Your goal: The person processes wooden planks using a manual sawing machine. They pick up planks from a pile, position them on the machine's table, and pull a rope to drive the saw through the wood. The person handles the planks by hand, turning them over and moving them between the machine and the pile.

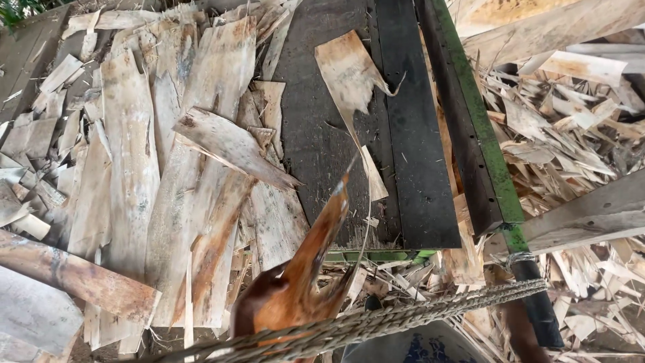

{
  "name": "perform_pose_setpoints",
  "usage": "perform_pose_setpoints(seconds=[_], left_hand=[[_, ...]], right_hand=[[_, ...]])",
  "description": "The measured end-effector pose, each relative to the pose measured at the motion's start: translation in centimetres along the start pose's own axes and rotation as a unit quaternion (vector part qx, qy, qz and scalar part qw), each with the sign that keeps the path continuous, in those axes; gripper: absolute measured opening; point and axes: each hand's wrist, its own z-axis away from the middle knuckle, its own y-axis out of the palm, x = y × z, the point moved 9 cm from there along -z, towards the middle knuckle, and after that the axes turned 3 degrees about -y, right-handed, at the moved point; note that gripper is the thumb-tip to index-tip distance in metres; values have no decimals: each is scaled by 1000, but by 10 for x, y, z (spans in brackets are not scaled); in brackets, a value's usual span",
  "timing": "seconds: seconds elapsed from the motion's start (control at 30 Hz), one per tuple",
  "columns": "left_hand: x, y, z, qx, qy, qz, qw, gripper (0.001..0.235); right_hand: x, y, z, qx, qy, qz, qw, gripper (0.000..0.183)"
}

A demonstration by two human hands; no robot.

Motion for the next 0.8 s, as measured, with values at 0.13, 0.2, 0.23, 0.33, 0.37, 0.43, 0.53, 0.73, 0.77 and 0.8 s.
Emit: perform_pose_setpoints(seconds=[0.13,0.2,0.23,0.33,0.37,0.43,0.53,0.73,0.77,0.8], left_hand=[[18,-22,47,-2,-106,-125,987,77],[29,-33,68,-3,-134,-159,978,77],[32,-38,76,4,-118,-155,981,77],[37,-40,94,18,-154,-129,979,80],[42,-37,99,26,-202,-103,974,83],[38,-38,91,32,-168,-151,974,79],[26,-47,66,15,-133,-191,972,72],[-77,-5,-10,32,-75,-387,919,56],[-97,10,-24,54,-83,-428,898,54],[-97,13,-52,61,-80,-429,897,54]], right_hand=[[9,166,30,269,282,70,918,43],[50,246,17,288,344,-101,888,53],[84,285,10,337,349,-51,873,57],[145,365,11,402,369,-10,838,62],[156,388,13,421,384,-15,821,64],[132,403,25,358,423,-85,828,65],[112,393,27,251,452,-124,847,65],[119,307,9,107,425,-109,892,69],[120,290,8,80,437,-105,890,72],[100,278,15,73,437,-102,891,72]])
